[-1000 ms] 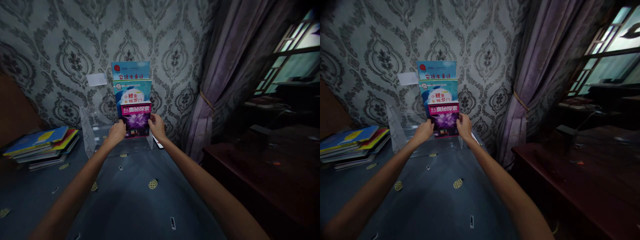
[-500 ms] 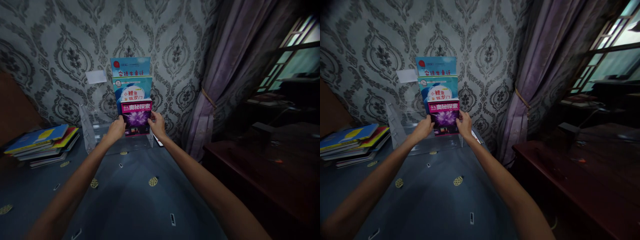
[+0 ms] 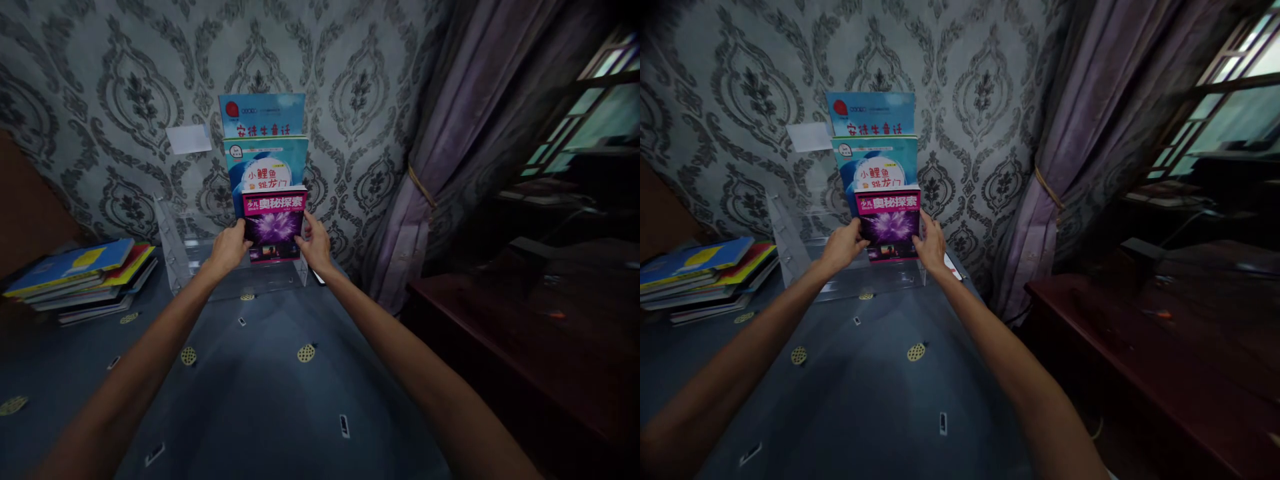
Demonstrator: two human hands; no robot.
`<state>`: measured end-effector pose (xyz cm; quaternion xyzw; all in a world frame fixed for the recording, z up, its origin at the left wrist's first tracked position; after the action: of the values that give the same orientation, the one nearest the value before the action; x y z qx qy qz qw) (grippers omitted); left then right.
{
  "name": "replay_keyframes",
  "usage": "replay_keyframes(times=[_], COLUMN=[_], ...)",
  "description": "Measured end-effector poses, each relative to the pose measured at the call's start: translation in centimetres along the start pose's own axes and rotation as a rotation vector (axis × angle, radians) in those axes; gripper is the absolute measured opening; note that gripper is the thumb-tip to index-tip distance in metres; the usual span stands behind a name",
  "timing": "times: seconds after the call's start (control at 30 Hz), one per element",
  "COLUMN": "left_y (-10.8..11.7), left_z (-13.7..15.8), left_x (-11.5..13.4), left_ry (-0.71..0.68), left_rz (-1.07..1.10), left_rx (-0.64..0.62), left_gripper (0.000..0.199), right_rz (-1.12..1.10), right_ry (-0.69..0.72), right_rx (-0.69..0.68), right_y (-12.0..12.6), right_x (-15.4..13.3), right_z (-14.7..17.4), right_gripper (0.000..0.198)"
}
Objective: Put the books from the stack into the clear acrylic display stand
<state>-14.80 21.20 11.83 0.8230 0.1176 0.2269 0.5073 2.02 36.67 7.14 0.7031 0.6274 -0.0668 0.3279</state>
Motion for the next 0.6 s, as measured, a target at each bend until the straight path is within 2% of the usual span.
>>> replay_keyframes(times=[0.37, 0.6], left_y=[0.76, 0.97], left_z=[0.79, 0.87], left_x=[0.60, 0.71], left_ry=[0.012, 0.057], left_rz=[-0.186, -0.201], left_rx=[-0.040, -0.017], left_gripper=[0.037, 0.042], right_rz=[-0.019, -0.020], right_ry=[0.051, 0.080], right_rx=[0.048, 0.071], right_y=[-0.06, -0.06], right_x=[0.09, 0.18], right_z=[0.39, 0.61], right_gripper=[0.070, 0.055])
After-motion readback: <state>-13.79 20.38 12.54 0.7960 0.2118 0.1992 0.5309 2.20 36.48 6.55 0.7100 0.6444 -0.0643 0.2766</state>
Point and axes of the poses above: each hand's wrist, its own z-axis away from the middle knuckle, its own y-axis out of the back of the hand, x = y × z, the point moved 6 cm from there along -z, towards the middle knuckle, and after that the axes turned 6 degrees about y, right-handed, at the moved point
